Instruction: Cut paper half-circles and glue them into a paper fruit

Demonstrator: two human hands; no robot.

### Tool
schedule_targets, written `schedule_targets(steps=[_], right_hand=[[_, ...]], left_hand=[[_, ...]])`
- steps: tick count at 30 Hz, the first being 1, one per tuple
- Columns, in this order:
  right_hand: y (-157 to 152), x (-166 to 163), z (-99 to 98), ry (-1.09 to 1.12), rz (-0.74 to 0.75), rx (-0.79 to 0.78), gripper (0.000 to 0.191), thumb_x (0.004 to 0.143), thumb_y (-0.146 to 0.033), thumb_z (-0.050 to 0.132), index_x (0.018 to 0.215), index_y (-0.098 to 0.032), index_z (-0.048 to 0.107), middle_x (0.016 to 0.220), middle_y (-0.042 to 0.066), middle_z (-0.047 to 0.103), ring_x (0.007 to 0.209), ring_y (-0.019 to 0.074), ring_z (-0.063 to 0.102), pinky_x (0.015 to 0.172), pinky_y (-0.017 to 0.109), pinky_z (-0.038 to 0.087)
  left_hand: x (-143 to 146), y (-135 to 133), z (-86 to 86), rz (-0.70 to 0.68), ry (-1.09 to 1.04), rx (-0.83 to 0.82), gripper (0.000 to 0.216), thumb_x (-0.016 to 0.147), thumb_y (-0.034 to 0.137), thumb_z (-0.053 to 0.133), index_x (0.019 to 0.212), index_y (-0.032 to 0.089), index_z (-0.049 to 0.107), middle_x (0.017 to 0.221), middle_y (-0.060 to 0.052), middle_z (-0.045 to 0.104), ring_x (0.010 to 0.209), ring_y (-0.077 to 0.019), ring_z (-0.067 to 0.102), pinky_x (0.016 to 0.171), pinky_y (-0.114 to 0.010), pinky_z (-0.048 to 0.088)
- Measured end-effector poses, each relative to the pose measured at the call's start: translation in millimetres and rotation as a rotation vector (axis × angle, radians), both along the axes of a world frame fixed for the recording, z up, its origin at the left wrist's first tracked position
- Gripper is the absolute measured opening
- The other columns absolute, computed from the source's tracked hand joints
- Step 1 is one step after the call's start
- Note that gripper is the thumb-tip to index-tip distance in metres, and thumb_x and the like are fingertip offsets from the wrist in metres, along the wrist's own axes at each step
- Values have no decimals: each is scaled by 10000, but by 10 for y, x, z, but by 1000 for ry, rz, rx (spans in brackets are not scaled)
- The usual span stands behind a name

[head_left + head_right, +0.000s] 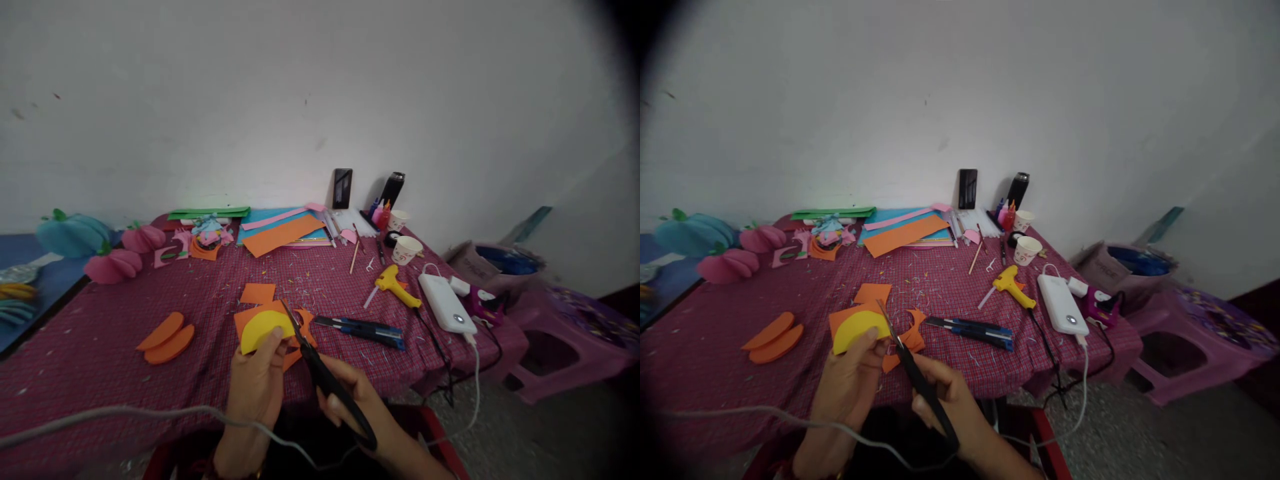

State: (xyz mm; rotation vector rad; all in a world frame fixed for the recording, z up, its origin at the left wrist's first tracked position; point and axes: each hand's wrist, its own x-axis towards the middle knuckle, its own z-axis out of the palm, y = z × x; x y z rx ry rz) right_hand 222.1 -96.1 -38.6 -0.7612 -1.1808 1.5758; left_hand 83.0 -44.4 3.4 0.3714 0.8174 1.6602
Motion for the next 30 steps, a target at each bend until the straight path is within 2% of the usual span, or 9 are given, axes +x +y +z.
schedule_targets(steps=[8,16,23,30], right_hand=[[-34,-10,-9,24,1,48,575,792,-539,668,1286,-260,576,576,-71,403,451,39,286,422,165,225],[-44,25,0,24,21,39,560,792,-500,687,1288,-261,579,595,-68,399,458,39,282,416,165,220],[-31,66,25,-16,31,57,560,788,-498,689,1286,-266,584,618,-62,403,468,40,273,417,169,210],[-34,169,54,-87,50,64,498,797,-434,698,1267,-304,595,637,-59,394,515,61,293,456,187,235]], left_hand=[[-27,-20,28,-93,7,19,139,614,39,723,658,160,670,635,28,670,630,-103,641,626,-198,537],[-110,14,41,-109,79,10,140,563,54,753,591,159,664,594,29,663,626,-109,633,628,-203,538],[-188,47,91,-115,127,-10,166,486,114,801,584,150,671,588,19,673,558,-107,611,546,-191,524],[-250,64,124,-180,172,-8,129,515,139,778,569,139,662,562,14,644,545,-114,581,546,-212,513]])
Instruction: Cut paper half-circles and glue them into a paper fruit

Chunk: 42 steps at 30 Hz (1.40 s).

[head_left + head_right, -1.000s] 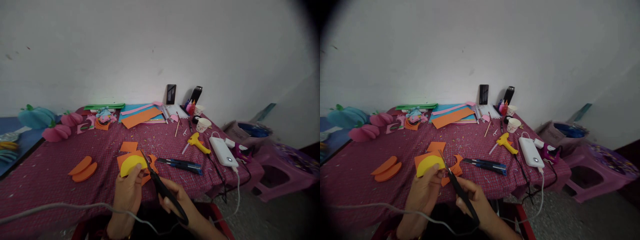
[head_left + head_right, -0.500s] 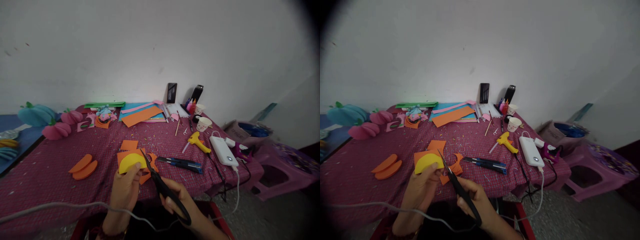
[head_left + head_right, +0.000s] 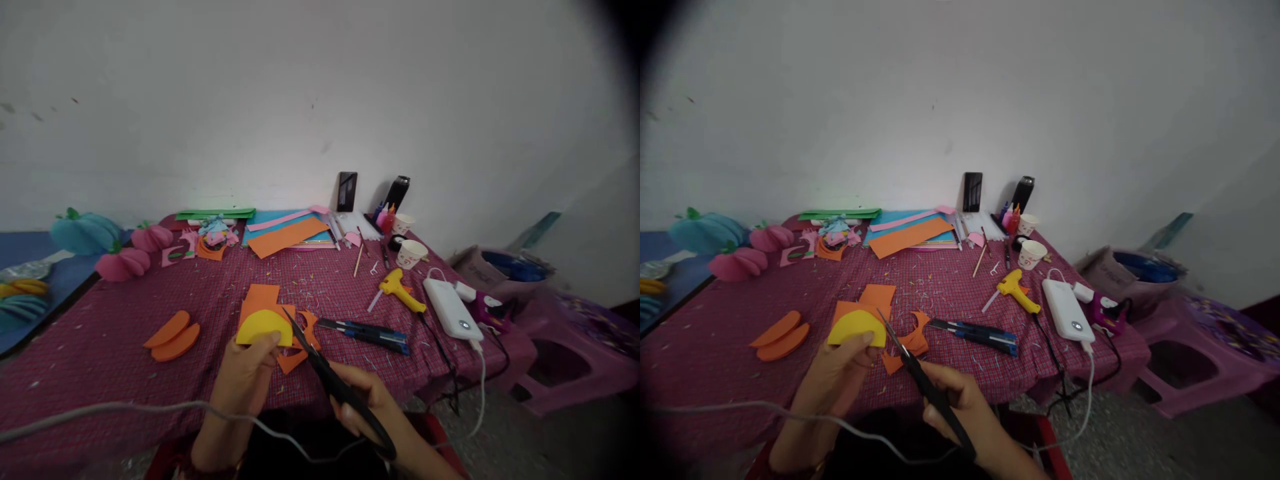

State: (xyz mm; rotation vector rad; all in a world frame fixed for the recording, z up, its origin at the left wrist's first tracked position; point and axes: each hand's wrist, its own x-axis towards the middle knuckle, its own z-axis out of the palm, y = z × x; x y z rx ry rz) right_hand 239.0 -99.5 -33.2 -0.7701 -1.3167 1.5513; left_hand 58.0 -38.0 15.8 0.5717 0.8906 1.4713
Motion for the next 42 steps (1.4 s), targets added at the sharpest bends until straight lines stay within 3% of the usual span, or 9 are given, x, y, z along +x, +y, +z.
schedule_targets(steps=[8,18,27,34,42], right_hand=[[-22,113,11,-45,25,-58,597,757,-501,709,1284,-255,572,688,-40,450,557,83,339,509,220,287],[-8,77,71,0,16,-59,725,709,-621,687,1287,-201,557,662,-35,476,549,98,354,513,243,283],[-58,57,-37,108,-9,-120,701,731,-624,666,1264,-182,559,632,-54,444,493,67,306,470,218,225],[-66,43,-8,116,-34,-98,685,699,-630,691,1203,-172,614,576,-70,401,470,70,271,456,233,210],[-81,64,-59,89,-48,-78,679,704,-625,692,1223,-194,611,601,-61,405,478,70,268,461,235,215]], left_hand=[[63,-14,100,-51,44,-17,123,537,130,750,582,143,637,579,18,620,560,-108,557,545,-214,485],[235,-85,18,-78,23,-30,108,591,113,742,616,152,644,612,19,640,597,-110,584,588,-223,506],[280,-100,17,-50,58,-61,97,565,135,746,600,139,656,599,5,663,586,-122,601,610,-237,515],[270,-100,88,17,152,-70,98,509,132,752,566,124,673,548,-2,656,528,-126,598,559,-241,512],[211,-76,105,-23,214,-88,87,500,141,739,559,128,676,537,1,645,512,-121,583,531,-232,495]])
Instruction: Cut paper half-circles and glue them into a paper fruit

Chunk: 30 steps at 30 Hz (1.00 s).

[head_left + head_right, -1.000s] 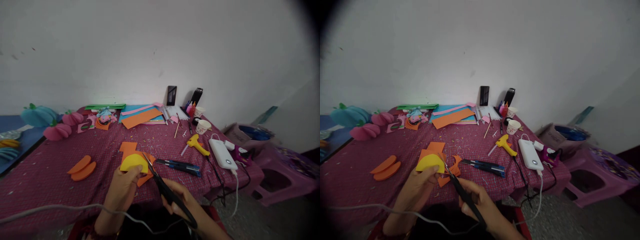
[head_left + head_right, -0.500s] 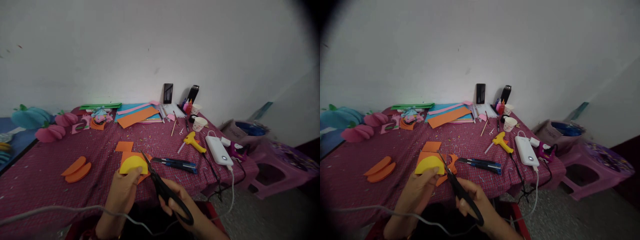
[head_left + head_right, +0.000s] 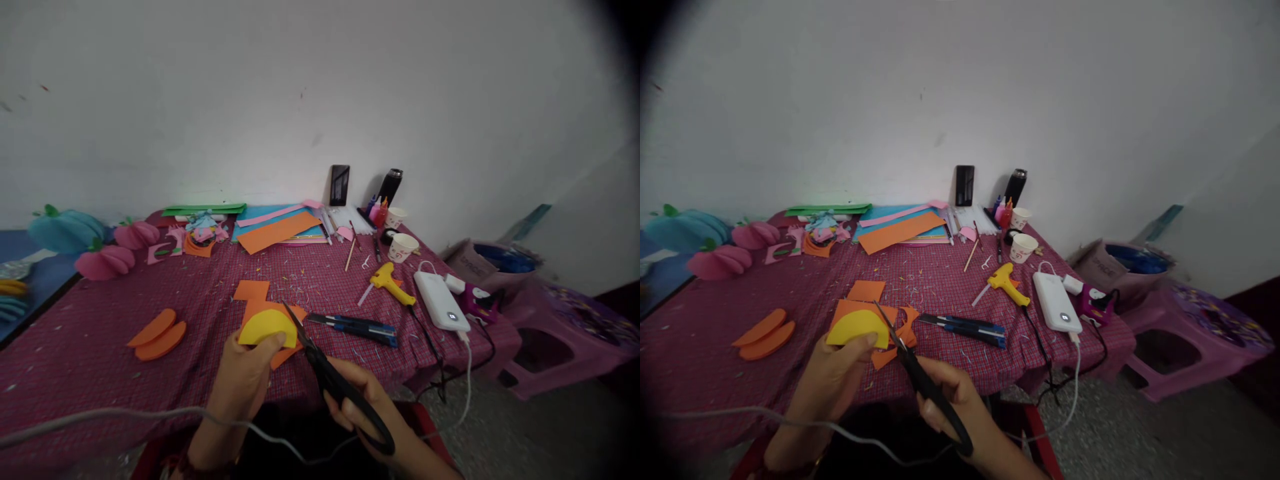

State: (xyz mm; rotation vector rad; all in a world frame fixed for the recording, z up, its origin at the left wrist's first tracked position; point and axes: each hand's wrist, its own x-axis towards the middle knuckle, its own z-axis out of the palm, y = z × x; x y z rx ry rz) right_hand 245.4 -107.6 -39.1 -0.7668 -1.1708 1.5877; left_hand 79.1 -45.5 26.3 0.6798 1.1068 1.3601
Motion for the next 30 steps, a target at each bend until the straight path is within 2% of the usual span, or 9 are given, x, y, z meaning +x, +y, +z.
schedule_targets(steps=[7,13,18,26,30], right_hand=[[-16,67,33,-29,19,15,625,739,-597,679,1227,-211,619,638,-45,420,491,64,275,434,214,191],[-10,114,43,-76,33,-1,644,717,-609,694,1206,-194,635,599,-55,401,499,73,278,444,218,203],[-31,150,26,-88,49,4,655,711,-620,692,1214,-205,631,620,-49,411,506,76,282,460,227,217],[-50,161,158,-109,69,42,620,752,-608,661,1229,-214,626,612,-53,392,496,66,278,446,209,224],[-51,196,195,-148,78,38,571,760,-580,671,1218,-240,639,628,-49,373,526,74,281,458,209,229]], left_hand=[[-67,29,15,-87,10,53,81,517,146,726,590,144,693,570,0,659,556,-127,592,575,-233,497],[-134,58,76,-121,23,12,109,444,143,741,534,140,680,510,-2,636,489,-131,574,512,-233,482],[-182,74,77,-155,37,-8,118,439,139,743,549,137,698,544,-33,666,506,-151,596,520,-250,488],[-260,124,78,-251,67,26,132,472,133,725,602,150,744,568,-50,682,513,-153,586,518,-240,473],[-349,147,79,-381,97,93,105,515,164,728,618,158,748,576,-43,666,525,-148,566,521,-234,458]])
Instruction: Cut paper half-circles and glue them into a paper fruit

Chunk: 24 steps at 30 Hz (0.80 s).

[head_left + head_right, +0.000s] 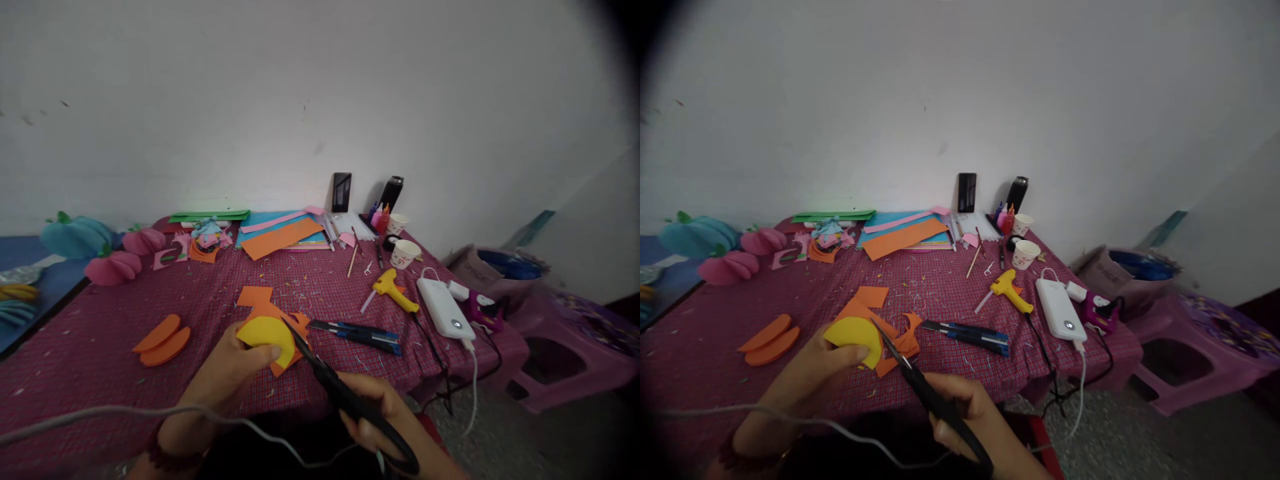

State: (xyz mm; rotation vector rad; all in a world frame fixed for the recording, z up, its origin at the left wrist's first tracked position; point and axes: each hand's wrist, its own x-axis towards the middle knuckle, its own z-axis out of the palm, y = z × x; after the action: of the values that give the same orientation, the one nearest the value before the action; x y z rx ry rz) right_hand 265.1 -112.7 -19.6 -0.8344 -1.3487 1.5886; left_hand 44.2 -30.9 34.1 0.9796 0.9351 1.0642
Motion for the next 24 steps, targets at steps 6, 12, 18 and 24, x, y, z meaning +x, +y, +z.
schedule_targets(steps=[6,12,18,24], right_hand=[[1,38,-46,-19,18,29,559,777,-533,674,1256,-252,607,643,-47,379,536,79,283,470,216,242],[2,20,-142,-8,26,-6,610,776,-540,680,1275,-202,584,623,-58,384,503,61,275,447,197,227],[43,37,-10,13,110,-76,654,701,-628,695,1145,-153,637,629,-44,483,510,64,376,463,189,290],[68,30,18,36,97,-114,706,654,-636,724,1161,-153,634,642,-33,505,523,79,380,464,206,281]], left_hand=[[-33,24,-7,-100,-28,10,81,556,145,684,618,163,732,589,-31,641,544,-139,541,549,-230,449],[-13,45,-4,-123,-12,-3,58,566,169,686,618,157,708,596,-16,641,574,-144,554,582,-238,447],[-66,71,10,-147,99,-36,105,548,177,679,649,152,691,605,17,640,578,-129,535,598,-239,427],[-67,68,-56,-265,342,-45,120,570,204,630,670,148,666,607,24,603,570,-125,497,583,-248,398]])
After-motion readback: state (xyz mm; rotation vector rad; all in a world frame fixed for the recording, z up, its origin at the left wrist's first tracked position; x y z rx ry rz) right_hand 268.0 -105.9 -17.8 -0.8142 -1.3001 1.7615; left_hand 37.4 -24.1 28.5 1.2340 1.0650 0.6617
